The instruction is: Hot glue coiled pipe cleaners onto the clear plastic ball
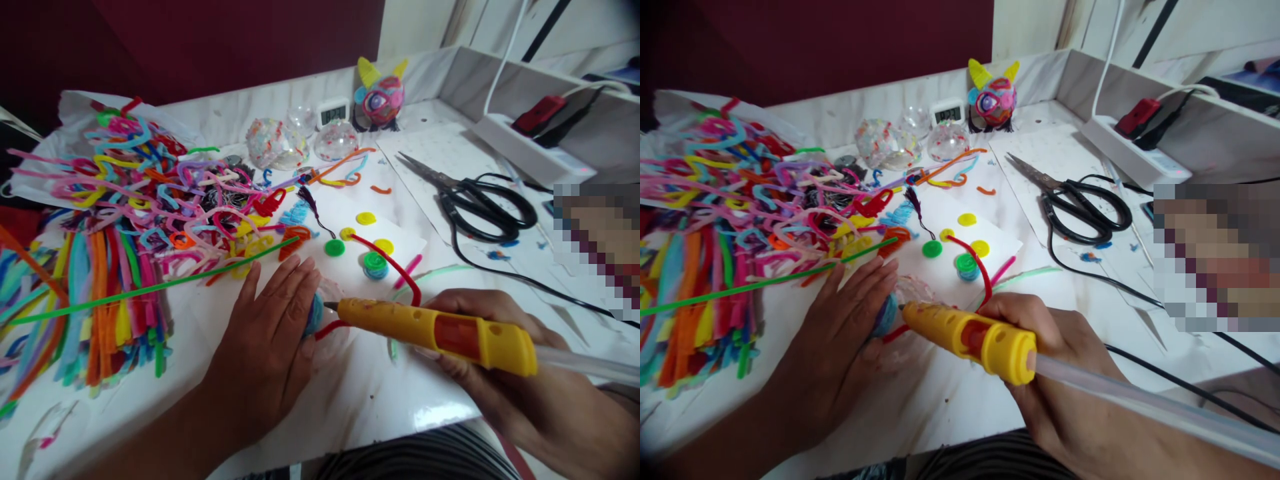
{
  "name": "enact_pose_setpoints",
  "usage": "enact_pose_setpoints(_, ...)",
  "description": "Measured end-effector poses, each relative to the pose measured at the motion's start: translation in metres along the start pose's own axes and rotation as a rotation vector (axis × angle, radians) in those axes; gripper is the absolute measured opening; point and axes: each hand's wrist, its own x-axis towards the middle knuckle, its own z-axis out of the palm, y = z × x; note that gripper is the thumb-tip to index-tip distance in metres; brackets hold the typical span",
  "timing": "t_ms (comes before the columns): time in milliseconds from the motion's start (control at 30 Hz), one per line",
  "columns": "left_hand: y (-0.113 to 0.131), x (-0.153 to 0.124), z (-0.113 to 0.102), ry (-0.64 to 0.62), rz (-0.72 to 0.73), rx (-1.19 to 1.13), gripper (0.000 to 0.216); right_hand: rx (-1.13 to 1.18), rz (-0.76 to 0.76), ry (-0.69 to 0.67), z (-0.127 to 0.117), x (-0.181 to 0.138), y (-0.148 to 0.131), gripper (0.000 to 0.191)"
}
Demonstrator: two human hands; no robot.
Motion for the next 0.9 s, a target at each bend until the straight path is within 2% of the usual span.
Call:
enact_pose_setpoints(300, 0.000, 0.000, 0.000, -0.002, 0.008, 0.021, 0.056, 0.071, 0.029, -0.020, 0.002, 0.004, 0.002, 0.033)
enact_pose_setpoints(667, 0.000, 0.000, 0.000, 0.006, 0.014, 0.014, 0.055, -0.017, 0.007, -0.006, -0.003, -0.003, -0.002, 0.034)
enact_pose_setpoints(900, 0.001, 0.000, 0.000, 0.009, -0.005, 0.019, 0.056, -0.014, 0.084, -0.006, -0.006, -0.002, -0.014, 0.039)
